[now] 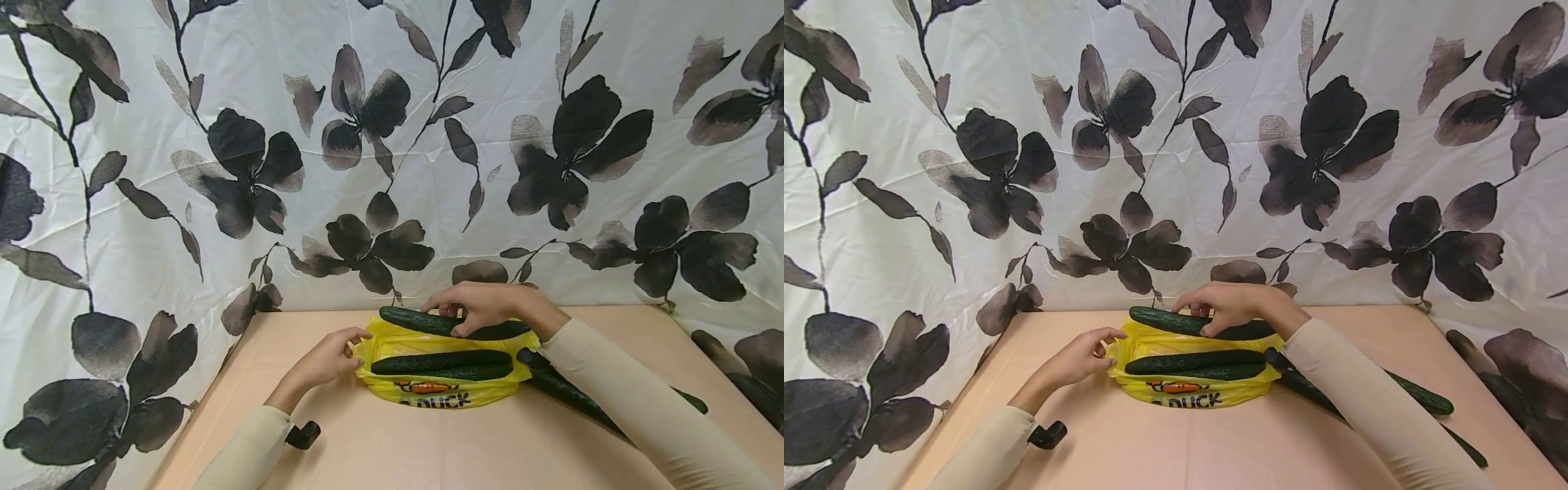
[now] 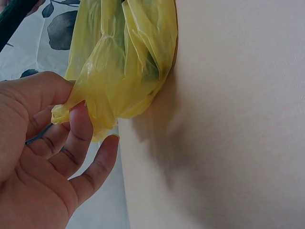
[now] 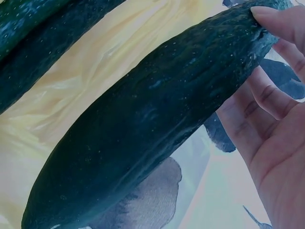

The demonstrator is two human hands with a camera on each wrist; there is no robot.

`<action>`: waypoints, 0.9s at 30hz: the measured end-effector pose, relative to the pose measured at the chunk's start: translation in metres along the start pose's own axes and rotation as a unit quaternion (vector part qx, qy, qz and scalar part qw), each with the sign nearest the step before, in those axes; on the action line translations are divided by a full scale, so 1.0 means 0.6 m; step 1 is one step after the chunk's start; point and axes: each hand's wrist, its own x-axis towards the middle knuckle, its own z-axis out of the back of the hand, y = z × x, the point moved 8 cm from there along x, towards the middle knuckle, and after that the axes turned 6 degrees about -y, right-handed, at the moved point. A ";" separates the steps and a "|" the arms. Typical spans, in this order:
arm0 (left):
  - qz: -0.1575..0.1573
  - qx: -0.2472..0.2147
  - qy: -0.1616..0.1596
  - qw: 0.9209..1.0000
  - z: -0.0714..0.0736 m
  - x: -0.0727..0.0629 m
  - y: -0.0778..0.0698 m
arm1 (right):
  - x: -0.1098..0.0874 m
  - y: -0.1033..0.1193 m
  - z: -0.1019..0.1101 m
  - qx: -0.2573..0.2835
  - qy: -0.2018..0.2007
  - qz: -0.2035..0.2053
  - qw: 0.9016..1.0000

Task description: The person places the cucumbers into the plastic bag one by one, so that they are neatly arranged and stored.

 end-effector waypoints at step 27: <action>0.010 0.003 -0.003 1.000 0.004 -0.003 -0.004 | 0.043 -0.010 -0.071 0.023 0.065 -0.015 0.997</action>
